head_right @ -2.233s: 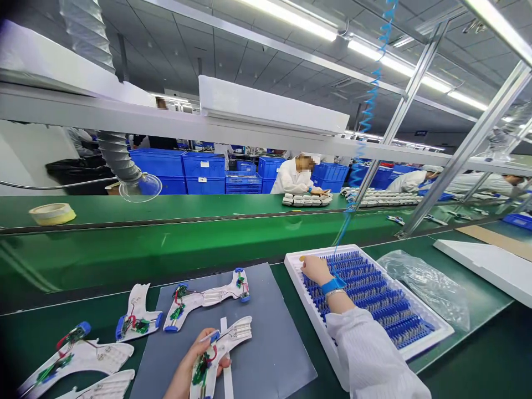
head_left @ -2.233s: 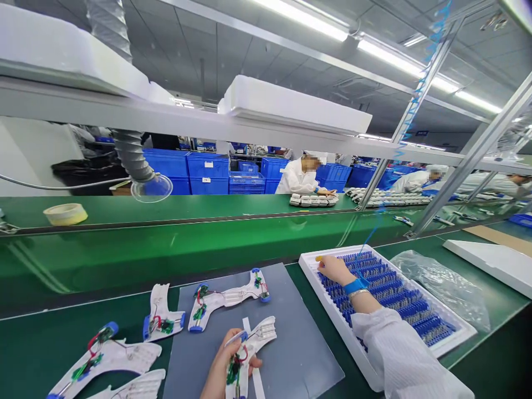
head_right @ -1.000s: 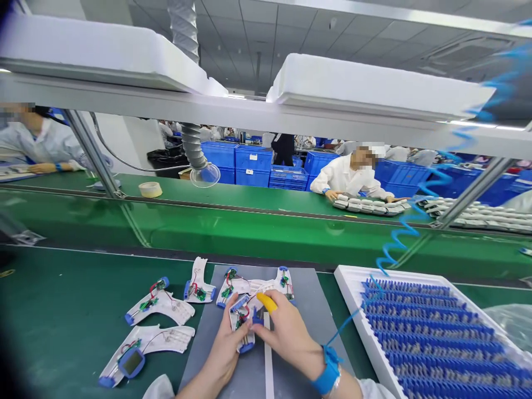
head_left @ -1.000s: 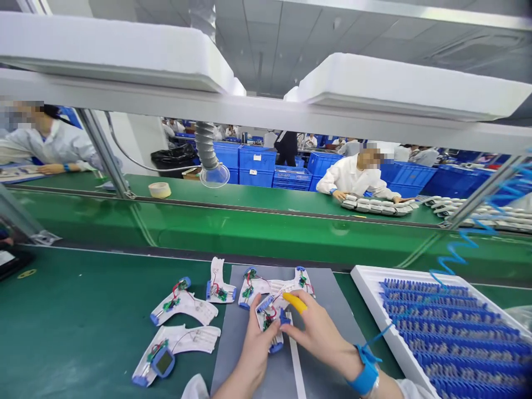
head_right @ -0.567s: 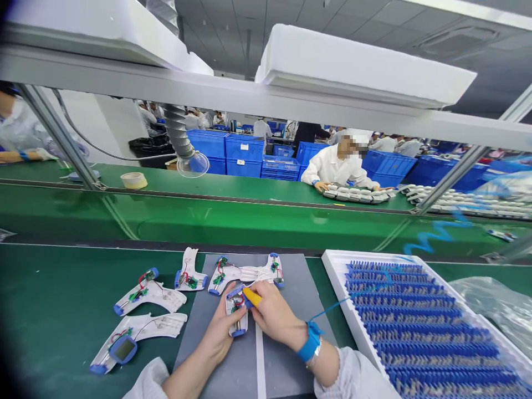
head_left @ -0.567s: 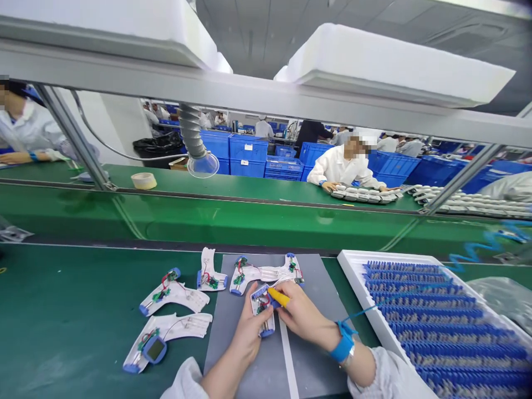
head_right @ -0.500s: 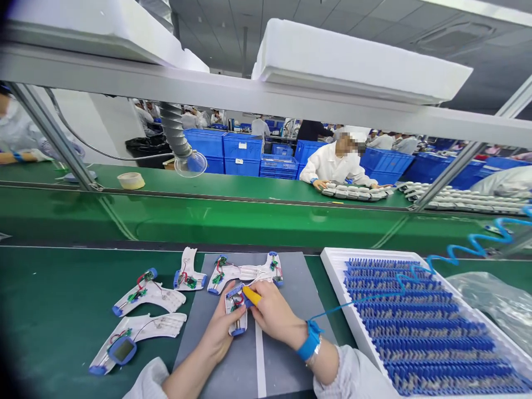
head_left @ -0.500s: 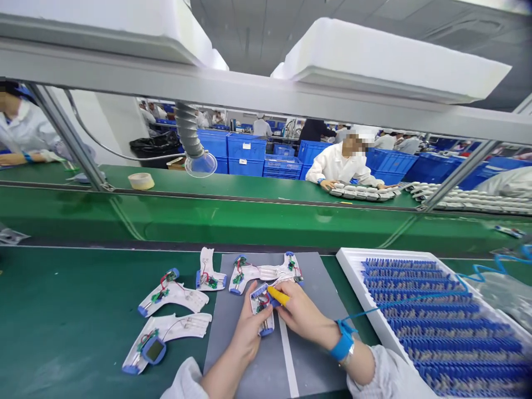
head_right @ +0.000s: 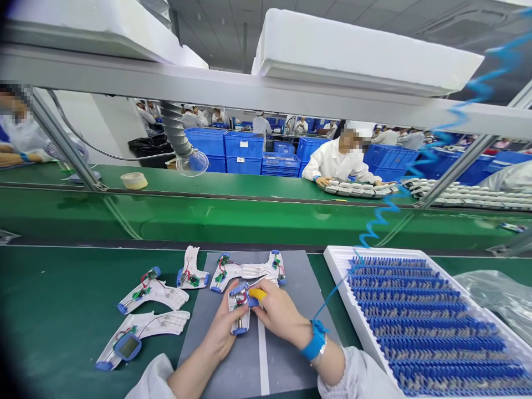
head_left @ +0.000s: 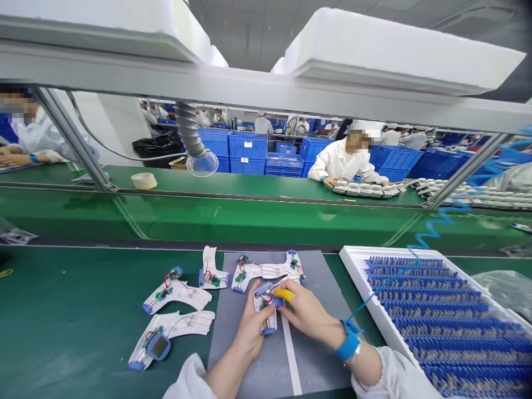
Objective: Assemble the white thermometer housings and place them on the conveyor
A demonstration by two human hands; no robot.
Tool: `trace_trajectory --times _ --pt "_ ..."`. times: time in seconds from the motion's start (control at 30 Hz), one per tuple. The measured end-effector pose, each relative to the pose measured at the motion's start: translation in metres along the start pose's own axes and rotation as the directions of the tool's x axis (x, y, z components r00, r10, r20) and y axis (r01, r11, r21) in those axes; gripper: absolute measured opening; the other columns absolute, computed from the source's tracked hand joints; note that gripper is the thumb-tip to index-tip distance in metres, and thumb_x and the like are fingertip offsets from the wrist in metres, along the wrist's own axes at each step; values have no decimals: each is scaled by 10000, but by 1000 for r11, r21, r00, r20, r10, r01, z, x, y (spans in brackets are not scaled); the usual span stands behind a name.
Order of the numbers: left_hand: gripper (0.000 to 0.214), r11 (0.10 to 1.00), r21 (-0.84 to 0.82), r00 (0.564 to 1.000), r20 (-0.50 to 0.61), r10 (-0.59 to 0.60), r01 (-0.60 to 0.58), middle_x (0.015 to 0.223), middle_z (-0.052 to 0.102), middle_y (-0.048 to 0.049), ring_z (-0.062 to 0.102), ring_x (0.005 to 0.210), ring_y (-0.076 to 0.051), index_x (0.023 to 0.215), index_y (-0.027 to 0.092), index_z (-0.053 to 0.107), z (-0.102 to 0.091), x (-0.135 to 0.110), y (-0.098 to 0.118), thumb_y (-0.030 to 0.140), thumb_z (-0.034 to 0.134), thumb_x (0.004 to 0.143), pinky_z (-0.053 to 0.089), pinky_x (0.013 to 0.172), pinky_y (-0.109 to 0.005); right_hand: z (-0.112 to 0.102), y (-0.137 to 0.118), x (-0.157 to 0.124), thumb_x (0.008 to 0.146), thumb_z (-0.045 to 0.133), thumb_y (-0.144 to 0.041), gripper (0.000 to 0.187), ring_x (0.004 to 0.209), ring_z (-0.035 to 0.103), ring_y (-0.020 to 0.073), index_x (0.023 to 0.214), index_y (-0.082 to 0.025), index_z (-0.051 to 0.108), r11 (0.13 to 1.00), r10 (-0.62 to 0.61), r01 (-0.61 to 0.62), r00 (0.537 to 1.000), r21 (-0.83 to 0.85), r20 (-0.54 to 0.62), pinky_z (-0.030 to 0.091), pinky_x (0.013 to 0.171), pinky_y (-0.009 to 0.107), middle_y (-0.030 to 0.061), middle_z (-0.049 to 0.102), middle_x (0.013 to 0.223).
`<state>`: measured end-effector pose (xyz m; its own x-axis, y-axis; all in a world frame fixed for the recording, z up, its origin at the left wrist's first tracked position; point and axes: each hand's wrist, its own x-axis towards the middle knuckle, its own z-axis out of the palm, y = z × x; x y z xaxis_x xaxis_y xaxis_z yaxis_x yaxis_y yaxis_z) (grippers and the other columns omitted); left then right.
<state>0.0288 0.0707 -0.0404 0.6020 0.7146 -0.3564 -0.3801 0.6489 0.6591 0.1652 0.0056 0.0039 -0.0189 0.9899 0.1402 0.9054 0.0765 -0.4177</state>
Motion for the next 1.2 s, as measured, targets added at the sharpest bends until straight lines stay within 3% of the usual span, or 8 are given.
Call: trace_trajectory --times 0.23,0.37,0.47,0.63,0.83,0.93,1.03,1.2 --pt "828 999 -31 1000 7 -5 5 1099 623 -70 571 1023 -216 1280 243 328 -1 1 -3 168 743 568 414 886 -296 9 3 -2 805 511 -184 213 849 501 191 1008 -185 578 993 -66 59 996 -102 -62 438 722 308 67 550 923" --pt "825 998 -45 999 9 49 -48 1078 625 -70 575 1003 -204 1267 226 332 -2 2 -4 151 754 562 403 901 -299 12 0 -2 803 506 -181 176 820 481 201 950 -180 604 977 -110 90 989 -196 -97 414 705 348 67 554 854" --pt "808 997 -58 998 9 58 -57 1069 626 -66 583 970 -187 1250 224 342 -2 2 -4 137 755 561 410 888 -294 10 -3 -2 803 512 -189 228 941 463 235 1015 -204 595 958 -153 108 976 -264 -157 375 829 447 86 557 973" --pt "730 993 -58 995 -15 103 -104 1037 631 -55 591 915 -159 1195 214 386 -2 3 -3 116 738 563 426 841 -270 -2 -1 0 782 568 -319 387 1210 292 322 1158 -238 525 930 -187 109 963 -352 -196 172 986 598 117 417 1281" --pt "694 997 -37 996 -57 64 -67 892 656 -39 599 760 -134 1152 184 408 -5 5 -4 119 735 543 449 715 -252 -10 8 6 792 568 -336 180 1125 392 260 934 -233 609 918 -268 218 957 -333 -113 260 971 514 81 491 1179" --pt "711 999 -17 999 -38 39 -40 891 656 -35 599 734 -125 1175 194 397 -6 6 -3 118 731 552 445 686 -239 -13 11 10 776 580 -300 236 1068 415 249 997 -218 587 921 -272 222 955 -320 -121 323 918 465 92 495 1148" --pt "710 999 12 999 -31 30 -30 906 655 -35 598 749 -126 1175 197 402 -5 5 -3 106 730 552 447 696 -239 -16 12 12 787 552 -256 333 1038 425 243 1118 -222 538 918 -258 228 965 -324 -51 336 891 449 98 491 1146" --pt "722 1000 19 999 -39 0 1 899 652 -39 601 752 -130 1170 197 398 -2 3 -2 100 742 543 447 710 -239 -11 17 8 834 505 -265 240 1033 426 228 1060 -235 580 925 -241 242 970 -292 39 335 890 425 85 506 1124"
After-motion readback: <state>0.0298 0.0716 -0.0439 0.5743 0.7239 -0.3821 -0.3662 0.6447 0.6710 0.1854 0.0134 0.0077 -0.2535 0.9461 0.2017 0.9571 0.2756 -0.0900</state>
